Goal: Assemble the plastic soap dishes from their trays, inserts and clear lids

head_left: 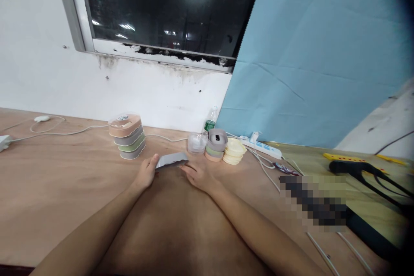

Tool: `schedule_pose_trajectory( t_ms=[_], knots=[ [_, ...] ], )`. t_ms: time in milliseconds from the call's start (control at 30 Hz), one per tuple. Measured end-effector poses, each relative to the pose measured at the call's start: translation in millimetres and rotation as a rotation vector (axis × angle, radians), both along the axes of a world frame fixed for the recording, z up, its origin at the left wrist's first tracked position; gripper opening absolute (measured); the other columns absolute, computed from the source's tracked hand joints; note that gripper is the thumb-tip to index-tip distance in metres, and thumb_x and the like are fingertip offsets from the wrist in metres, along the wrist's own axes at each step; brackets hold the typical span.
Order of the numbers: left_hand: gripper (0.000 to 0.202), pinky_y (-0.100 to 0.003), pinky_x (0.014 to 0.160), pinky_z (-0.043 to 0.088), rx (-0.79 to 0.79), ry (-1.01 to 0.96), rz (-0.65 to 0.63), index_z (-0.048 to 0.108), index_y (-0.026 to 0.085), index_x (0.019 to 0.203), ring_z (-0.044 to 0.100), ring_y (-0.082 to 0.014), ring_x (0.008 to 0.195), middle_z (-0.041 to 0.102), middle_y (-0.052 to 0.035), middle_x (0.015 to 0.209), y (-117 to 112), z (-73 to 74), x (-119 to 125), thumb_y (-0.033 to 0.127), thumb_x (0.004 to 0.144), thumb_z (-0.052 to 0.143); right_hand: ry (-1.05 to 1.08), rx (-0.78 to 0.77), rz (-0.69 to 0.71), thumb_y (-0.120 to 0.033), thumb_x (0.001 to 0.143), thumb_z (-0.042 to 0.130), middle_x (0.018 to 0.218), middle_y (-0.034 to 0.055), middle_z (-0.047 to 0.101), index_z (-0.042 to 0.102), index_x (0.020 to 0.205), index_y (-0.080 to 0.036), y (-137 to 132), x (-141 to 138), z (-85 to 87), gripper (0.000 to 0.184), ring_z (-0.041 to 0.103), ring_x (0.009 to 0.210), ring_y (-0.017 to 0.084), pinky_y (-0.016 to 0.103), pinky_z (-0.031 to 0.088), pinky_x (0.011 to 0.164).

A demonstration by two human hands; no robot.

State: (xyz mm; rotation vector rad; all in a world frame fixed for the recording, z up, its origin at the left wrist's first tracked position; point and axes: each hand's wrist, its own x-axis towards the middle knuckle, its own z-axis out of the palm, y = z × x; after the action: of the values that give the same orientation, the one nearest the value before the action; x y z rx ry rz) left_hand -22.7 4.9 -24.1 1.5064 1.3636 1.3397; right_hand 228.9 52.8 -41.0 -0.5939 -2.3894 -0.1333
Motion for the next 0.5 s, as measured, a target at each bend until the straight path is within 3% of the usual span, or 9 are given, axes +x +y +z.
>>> schedule_pose_trajectory(
  t_ms=[167,300,400,500],
  knots=[
    [0.067,-0.027,0.048,0.04,-0.093,-0.106,-0.099,0.06,0.016,0.064,0.052,-0.0165,0.047,0.055,-0.0017,0.049,-3.0,4.2,5.8,0.068,0.088,0.025,-0.023,0.023,-0.144,-0.026,0.091,0.048,0.088,0.0066,0.068,0.064,0.118,-0.028,5.1,12.8,7.7,0.031,0.064,0.08,0.019,0.034,0.054,0.075],
    [0.071,-0.026,0.045,0.037,-0.169,-0.148,-0.264,0.066,0.015,0.078,0.052,-0.0155,0.047,0.063,-0.0049,0.058,-6.3,3.5,10.3,0.068,0.089,0.021,-0.031,0.032,-0.058,-0.023,0.092,0.046,0.103,0.0079,0.068,0.065,0.114,-0.027,7.2,20.8,21.9,0.029,0.063,0.092,0.02,0.035,0.052,0.082],
    [0.082,-0.025,0.045,0.037,-0.241,-0.179,-0.383,0.068,0.013,0.086,0.053,-0.0155,0.048,0.066,-0.0079,0.062,-7.3,1.4,11.7,0.073,0.086,0.011,-0.135,0.079,-0.016,-0.022,0.094,0.042,0.095,0.0056,0.068,0.067,0.105,-0.027,6.4,23.6,33.7,0.028,0.062,0.084,0.018,0.032,0.051,0.074],
    [0.099,-0.028,0.05,0.043,-0.292,-0.246,-0.42,0.065,0.012,0.099,0.055,-0.0162,0.049,0.068,-0.0115,0.071,-4.4,-1.1,11.3,0.078,0.078,-0.005,-0.17,0.122,-0.096,-0.025,0.094,0.042,0.088,0.0041,0.067,0.069,0.097,-0.026,7.5,31.1,47.5,0.027,0.06,0.078,0.017,0.03,0.048,0.068]
  ],
)
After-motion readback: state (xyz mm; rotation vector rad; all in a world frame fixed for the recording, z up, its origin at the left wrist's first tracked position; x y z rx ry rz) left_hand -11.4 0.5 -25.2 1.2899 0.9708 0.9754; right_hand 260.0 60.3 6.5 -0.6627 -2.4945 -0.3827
